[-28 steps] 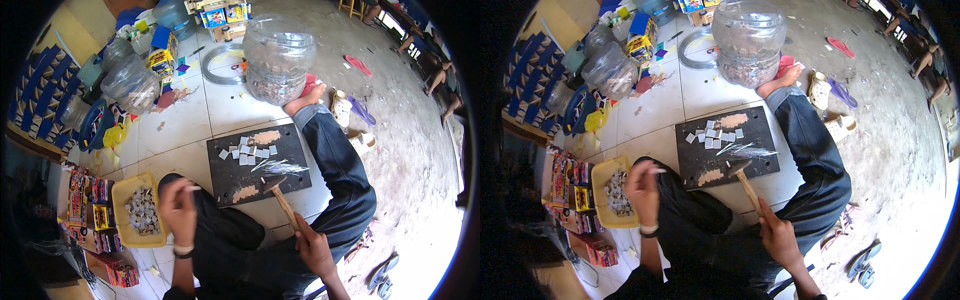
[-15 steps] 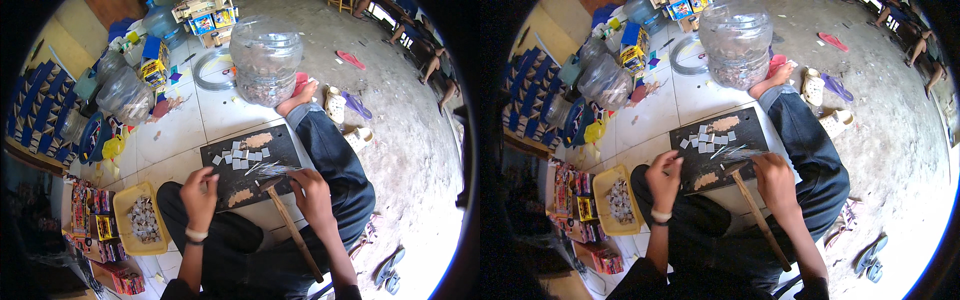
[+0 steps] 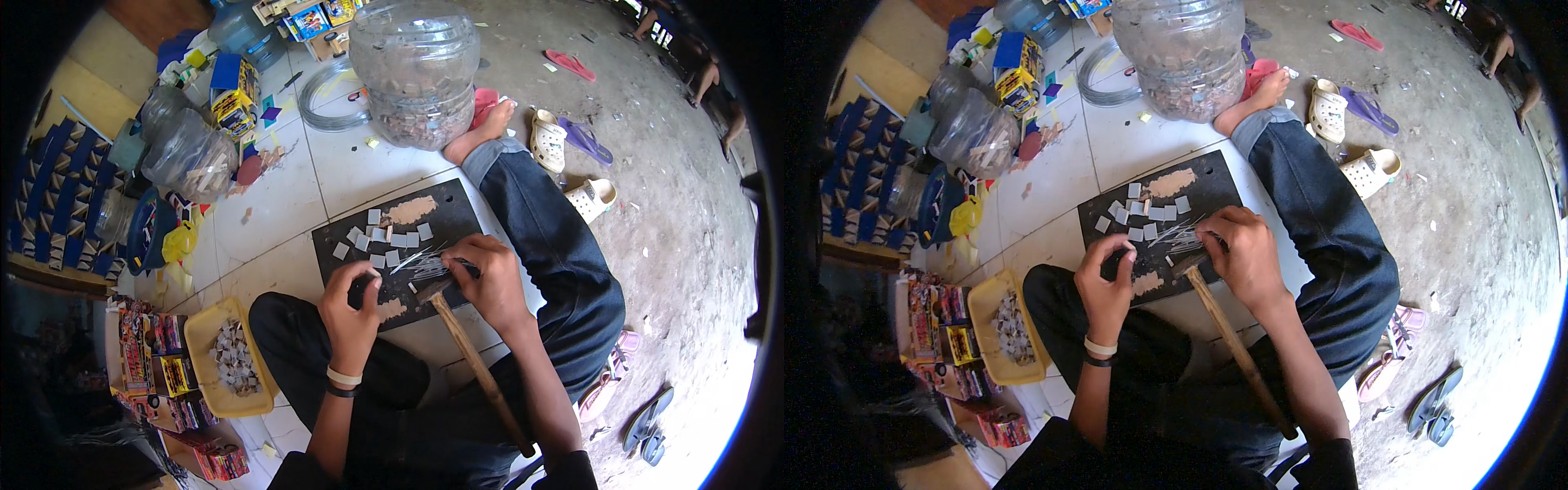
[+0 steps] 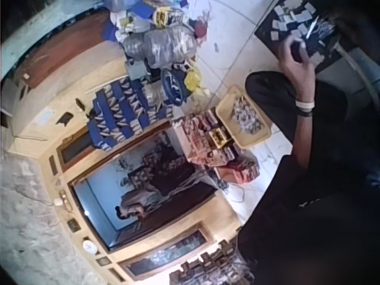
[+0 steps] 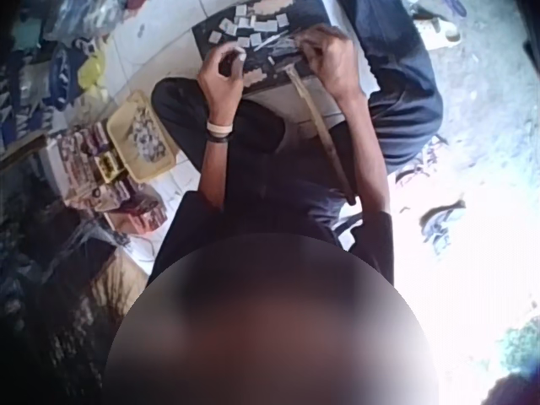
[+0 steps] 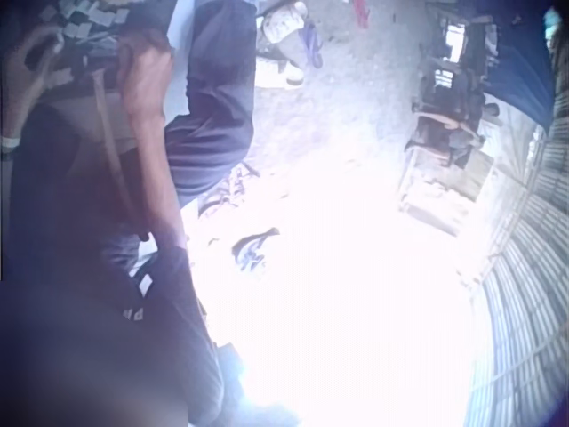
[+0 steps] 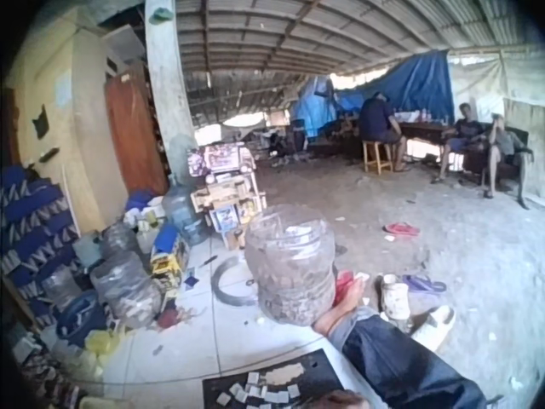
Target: The person sits on the floor and assembles small firework units by inserting thin sticks into rectangular blocks and tapping them with a wooden tool. The person places the finished units into a yellow container.
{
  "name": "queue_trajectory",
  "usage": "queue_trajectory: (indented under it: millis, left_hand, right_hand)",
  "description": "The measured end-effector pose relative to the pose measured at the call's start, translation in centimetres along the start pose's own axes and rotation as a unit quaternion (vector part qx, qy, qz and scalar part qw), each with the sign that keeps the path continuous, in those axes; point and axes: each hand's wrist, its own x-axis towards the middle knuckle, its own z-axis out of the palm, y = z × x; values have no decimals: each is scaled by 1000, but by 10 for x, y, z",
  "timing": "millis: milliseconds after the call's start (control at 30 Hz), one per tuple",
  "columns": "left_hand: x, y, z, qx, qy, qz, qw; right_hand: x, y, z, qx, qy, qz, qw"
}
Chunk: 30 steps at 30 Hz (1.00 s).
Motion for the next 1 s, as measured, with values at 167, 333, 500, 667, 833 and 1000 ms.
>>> queue_trajectory:
  millis: [167,333,500,667,833,1000]
  left_hand:
    - [-24,0,2,38,7,52,998]
    - [-27,-4,7,68,-2,52,996]
    - [-28,-6,9,64,1,48,997]
    - [-31,-8,8,50,3,45,998]
    - [-30,-6,8,43,5,40,998]
    - [-27,-1,7,25,8,31,999]
  right_hand:
    - [-1,-5,2,73,7,25,997]
    - [0,-6,4,51,14,12,999]
    - [0,-9,4,72,46,52,995]
    - [-1,-10,3,93,59,88,990]
    - [0,-7,8,224,104,123,961]
    - [-4,-8,15,392,55,193,898]
